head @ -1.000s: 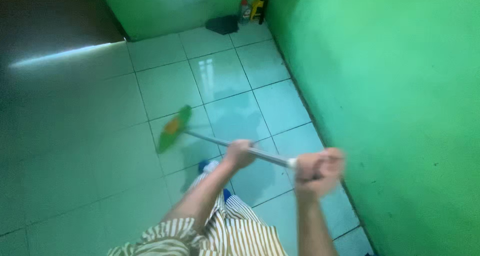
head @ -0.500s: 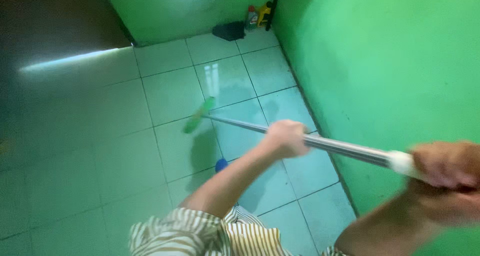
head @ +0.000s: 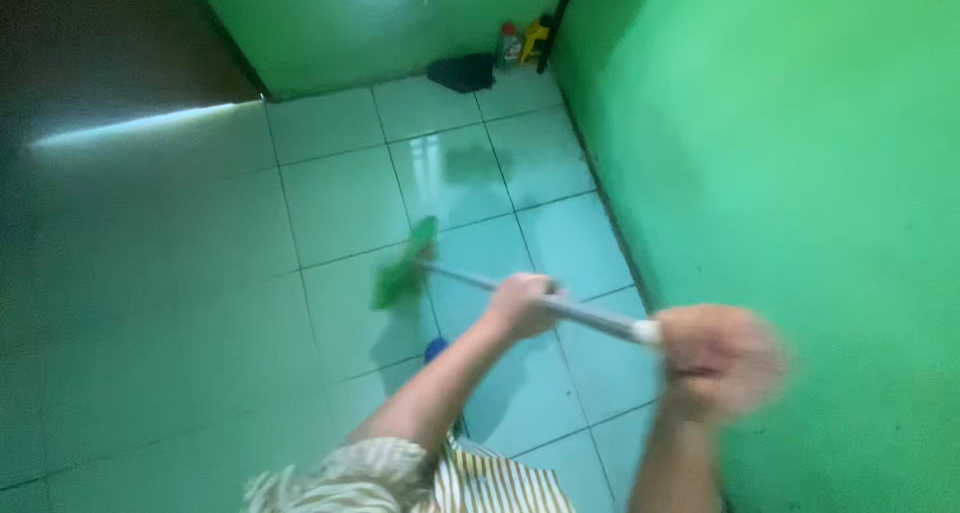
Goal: The person sweeps the tiled floor using a broom, pushing debris along the base of the wall and toward a doorway.
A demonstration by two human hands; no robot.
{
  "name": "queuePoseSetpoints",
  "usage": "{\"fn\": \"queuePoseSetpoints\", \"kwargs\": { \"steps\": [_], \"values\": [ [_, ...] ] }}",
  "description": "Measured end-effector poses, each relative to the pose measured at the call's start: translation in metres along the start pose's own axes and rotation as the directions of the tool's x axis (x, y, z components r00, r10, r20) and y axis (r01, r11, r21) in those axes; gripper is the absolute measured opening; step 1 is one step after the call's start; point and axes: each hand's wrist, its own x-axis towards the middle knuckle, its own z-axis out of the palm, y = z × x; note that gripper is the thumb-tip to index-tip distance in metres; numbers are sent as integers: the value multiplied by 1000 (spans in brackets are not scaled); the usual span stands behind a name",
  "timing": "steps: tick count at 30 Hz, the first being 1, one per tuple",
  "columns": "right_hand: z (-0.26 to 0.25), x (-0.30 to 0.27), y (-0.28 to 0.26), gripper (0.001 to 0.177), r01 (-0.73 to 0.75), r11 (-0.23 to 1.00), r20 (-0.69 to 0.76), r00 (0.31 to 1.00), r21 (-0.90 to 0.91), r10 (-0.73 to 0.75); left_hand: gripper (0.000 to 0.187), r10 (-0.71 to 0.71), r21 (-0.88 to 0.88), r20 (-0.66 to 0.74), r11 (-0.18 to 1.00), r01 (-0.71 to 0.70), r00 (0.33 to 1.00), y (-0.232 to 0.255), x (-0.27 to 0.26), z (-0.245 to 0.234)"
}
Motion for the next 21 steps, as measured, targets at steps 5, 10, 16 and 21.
{"fn": "queuePoseSetpoints", "kwargs": {
  "steps": [5,10,16,21],
  "values": [
    [45,-37,112,25,391,721,284,919,-573,-273,27,9,127,-136,992,8,991,-126,-12,-10],
    [12,18,93,28,41,997,75,997,-60,-37,35,60,198,-219,980,-16,974,-83,51,-29],
    [-47,108,-49,36,-28,996,21,999,87,27,40,-53,-12,270,998,59,961,106,102,-47],
    [62,115,-64,40,115,971,-48,991,-209,-128,24,-113,-221,344,955,197,932,117,110,-70]
  ]
}}
